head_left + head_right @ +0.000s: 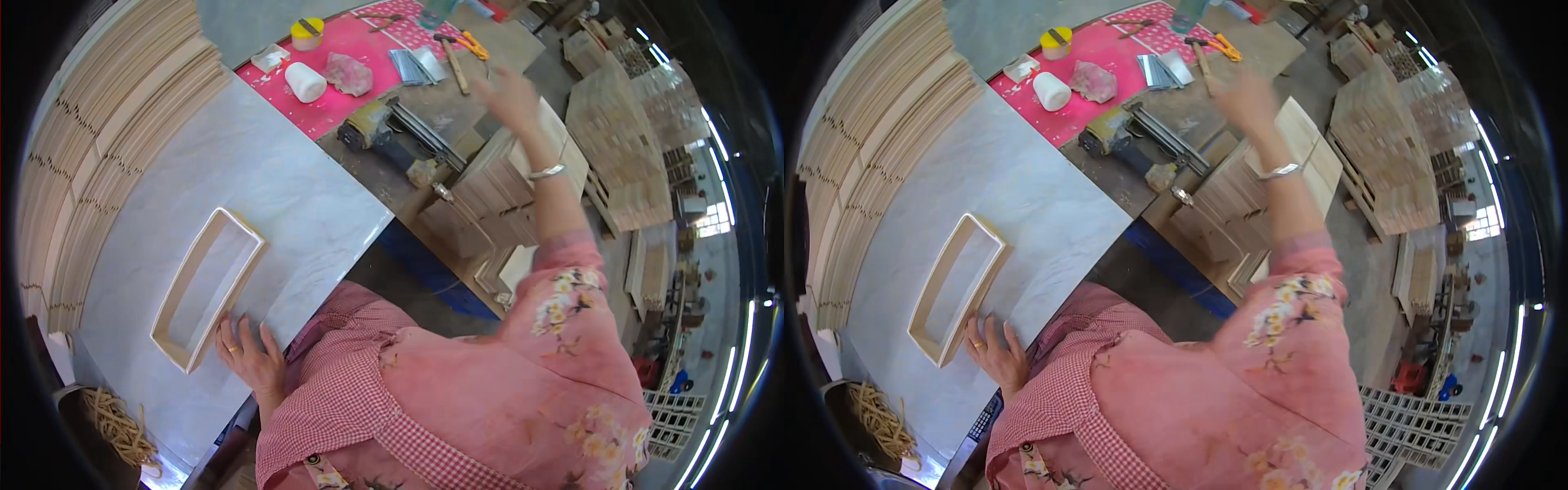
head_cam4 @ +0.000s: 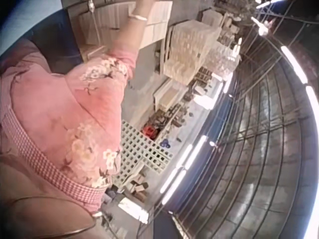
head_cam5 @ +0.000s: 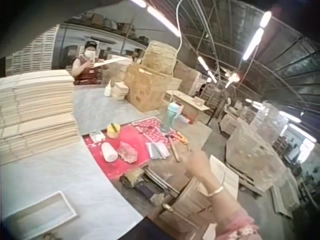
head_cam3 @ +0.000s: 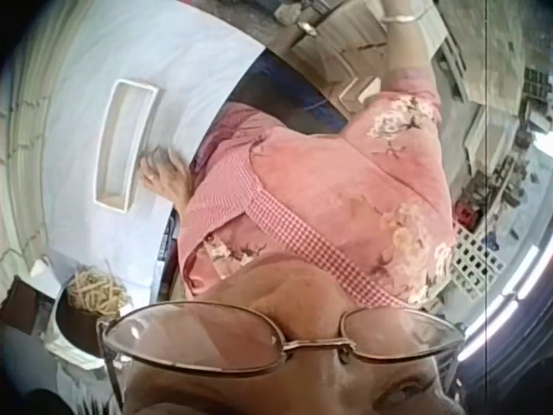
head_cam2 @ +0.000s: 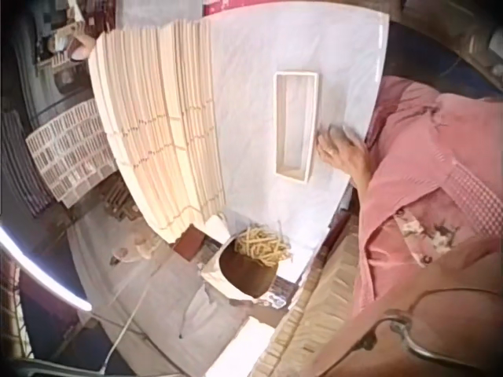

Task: Assembling wooden box structures by applying glue and using a pneumatic stapler.

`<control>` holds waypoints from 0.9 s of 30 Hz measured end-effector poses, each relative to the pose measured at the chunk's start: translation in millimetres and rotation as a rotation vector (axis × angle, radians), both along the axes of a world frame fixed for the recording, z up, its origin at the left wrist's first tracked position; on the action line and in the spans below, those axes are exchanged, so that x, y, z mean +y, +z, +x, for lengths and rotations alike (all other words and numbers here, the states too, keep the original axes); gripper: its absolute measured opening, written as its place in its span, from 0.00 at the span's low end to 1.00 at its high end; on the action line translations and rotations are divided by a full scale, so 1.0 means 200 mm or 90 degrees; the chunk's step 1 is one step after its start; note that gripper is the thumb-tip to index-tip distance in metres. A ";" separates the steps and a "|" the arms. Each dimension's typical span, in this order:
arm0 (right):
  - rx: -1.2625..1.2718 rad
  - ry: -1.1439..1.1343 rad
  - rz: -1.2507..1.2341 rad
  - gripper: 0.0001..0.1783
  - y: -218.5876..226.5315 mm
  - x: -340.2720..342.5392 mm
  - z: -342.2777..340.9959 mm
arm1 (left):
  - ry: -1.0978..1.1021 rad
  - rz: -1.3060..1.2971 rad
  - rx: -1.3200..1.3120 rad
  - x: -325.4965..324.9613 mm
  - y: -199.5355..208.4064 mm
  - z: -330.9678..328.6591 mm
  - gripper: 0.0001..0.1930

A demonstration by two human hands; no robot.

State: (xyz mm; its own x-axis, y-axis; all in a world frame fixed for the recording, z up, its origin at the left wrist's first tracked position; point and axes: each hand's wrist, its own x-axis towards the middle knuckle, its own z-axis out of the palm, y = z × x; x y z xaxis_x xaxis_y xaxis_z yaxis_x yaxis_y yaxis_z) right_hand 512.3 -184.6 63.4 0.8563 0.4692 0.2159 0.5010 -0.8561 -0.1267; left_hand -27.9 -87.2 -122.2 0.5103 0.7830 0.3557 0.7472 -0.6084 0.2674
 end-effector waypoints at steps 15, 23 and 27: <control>0.195 -0.223 -0.266 0.49 0.12 -0.44 0.06 | -0.039 0.022 -0.077 -0.01 0.03 0.00 0.16; 0.244 -0.227 -0.057 0.46 0.20 -0.51 0.07 | -0.028 0.033 -0.093 0.00 0.04 -0.01 0.17; 0.152 -0.007 0.053 0.44 0.22 -0.40 0.02 | -0.019 0.012 -0.071 0.02 0.09 -0.01 0.17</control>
State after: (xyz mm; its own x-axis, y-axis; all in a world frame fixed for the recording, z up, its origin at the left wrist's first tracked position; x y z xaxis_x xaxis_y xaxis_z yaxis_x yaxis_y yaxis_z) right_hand 517.2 -265.0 108.1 0.8930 0.4479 0.0449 0.4386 -0.8433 -0.3107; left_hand -30.4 -83.4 -104.6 0.4900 0.7607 0.4257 0.6948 -0.6357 0.3363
